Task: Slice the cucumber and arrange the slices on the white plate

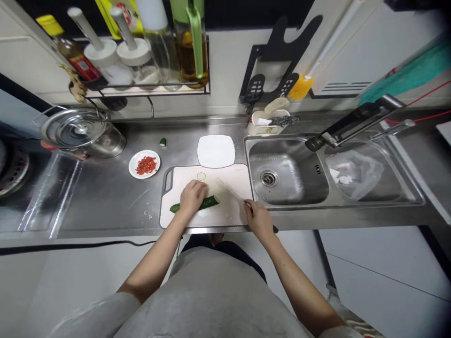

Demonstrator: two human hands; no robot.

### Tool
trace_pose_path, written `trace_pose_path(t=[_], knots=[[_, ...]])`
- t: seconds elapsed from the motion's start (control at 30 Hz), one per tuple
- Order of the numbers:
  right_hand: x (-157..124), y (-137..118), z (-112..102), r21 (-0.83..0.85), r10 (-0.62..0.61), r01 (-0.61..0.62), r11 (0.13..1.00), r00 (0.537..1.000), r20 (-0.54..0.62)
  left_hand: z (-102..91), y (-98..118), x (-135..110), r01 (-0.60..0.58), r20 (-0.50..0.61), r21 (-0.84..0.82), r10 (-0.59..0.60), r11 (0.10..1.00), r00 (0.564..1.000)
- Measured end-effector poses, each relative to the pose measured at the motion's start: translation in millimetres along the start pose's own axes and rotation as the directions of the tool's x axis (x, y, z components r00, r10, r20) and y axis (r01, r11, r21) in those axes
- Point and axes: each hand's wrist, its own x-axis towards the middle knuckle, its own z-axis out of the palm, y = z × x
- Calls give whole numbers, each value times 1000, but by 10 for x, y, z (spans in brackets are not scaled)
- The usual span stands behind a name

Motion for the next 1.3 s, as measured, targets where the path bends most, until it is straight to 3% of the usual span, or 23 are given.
trace_pose_path(t=[0.13, 0.23, 0.43, 0.63, 1.3], knots=[[24, -89, -22, 61, -11, 2, 998, 989, 148, 43, -13, -406, -268, 69, -32, 270, 963, 961], [21, -194, -53, -16, -5, 10, 1000, 958, 286, 121, -74, -558, -346, 90, 20, 343, 938, 935], [-42, -373, -106, -32, -37, 53, 998, 928, 370, 233, -127, -550, -320, 91, 100, 312, 942, 946], [-40, -466, -184, -78, -32, 71, 994, 907, 421, 194, -86, -444, -299, 158, 133, 278, 945, 948], [-47, -532, -203, -137, -79, 158, 978, 884, 460, 223, -138, -444, -337, 157, 169, 312, 926, 937]])
